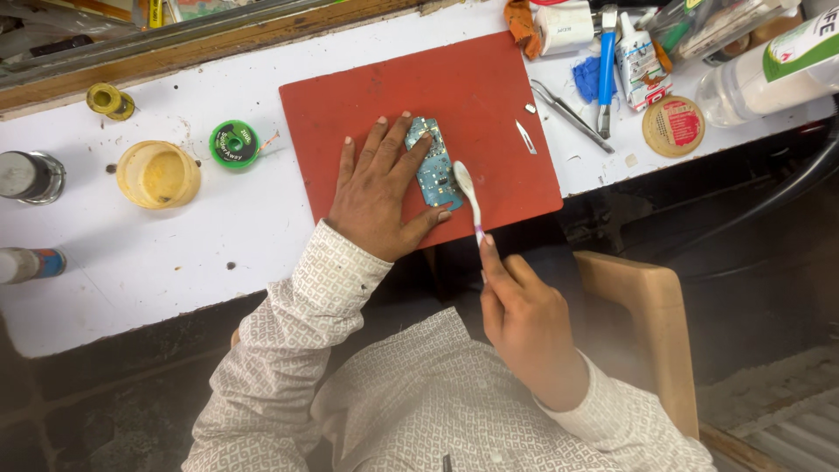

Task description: The person cleans a small circuit board with a toothbrush, then uses a soldering iron and tweezers to apply flux and solder a small component onto the board. The person handles the board, toothbrush, soldering iron, tweezers, and small component throughout the sequence.

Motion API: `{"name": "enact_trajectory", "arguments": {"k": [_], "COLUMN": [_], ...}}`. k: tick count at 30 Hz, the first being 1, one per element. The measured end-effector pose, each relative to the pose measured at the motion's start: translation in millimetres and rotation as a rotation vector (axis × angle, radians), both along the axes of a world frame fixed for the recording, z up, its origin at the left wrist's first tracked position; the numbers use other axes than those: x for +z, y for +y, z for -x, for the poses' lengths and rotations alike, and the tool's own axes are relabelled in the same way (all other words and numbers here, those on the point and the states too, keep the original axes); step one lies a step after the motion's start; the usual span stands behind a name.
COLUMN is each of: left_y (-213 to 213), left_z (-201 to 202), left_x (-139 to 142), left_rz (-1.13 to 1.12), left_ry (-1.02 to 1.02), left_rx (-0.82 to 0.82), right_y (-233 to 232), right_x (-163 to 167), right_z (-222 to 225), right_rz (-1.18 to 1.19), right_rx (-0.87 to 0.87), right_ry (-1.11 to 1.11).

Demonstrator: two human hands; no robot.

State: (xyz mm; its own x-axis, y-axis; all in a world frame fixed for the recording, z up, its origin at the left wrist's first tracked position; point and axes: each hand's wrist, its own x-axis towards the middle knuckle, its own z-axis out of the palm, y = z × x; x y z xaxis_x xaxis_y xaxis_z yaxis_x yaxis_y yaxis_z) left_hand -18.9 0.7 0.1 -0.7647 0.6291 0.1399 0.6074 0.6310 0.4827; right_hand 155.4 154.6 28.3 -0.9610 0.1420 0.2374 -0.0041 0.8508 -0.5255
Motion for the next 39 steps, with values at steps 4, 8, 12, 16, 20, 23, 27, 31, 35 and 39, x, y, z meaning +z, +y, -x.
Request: {"name": "enact_trajectory", "arguments": {"k": [4, 8, 12, 16, 20, 23, 27, 31, 35, 39], "left_y": [0.9, 1.0, 4.0, 5.1, 3.3, 2.5, 0.7, -0.5, 0.5, -1.0], "left_z": [2.6, 2.8, 4.5, 6.0, 4.2, 3.6, 0.9, -3.7, -5.3, -4.6], "left_x": [3.6, 7.0, 11.2, 13.8, 13.7, 14.5, 17.8, 19.8, 19.2, 19.3], "left_rz": [-0.017, -0.099, -0.171, -0.263, -0.318, -0.340, -0.390, -0.432, -0.424, -0.432], "left_ry": [0.007, -0.057, -0.116, -0.085, -0.074, -0.068, -0.090, -0.016, 0.056, 0.011], "left_rx": [-0.005, -0.004, 0.007, -0.029, -0.062, -0.074, -0.100, -0.147, -0.165, -0.172], "right_y": [-0.3, 7.9, 21.3, 33.5, 41.0, 44.4, 46.5, 41.1, 35.8, 37.3], "right_x": [8.3, -0.8, -14.6, -17.1, -19.6, -21.4, -18.5, -17.3, -19.8, -24.0], "right_z": [-13.6, -2.3, 13.6, 5.8, -1.8, 4.4, 29.1, 59.0, 69.4, 66.6], "right_rz": [-0.003, 0.091, 0.311, 0.422, 0.594, 0.826, 0.923, 0.956, 0.986, 0.993], "right_rx": [-0.052, 0.044, 0.012, -0.074, -0.090, -0.060, 0.006, 0.006, 0.026, 0.036], "right_ry": [-0.125, 0.063, 0.102, 0.074, 0.066, 0.050, 0.040, 0.025, 0.010, 0.014]}}
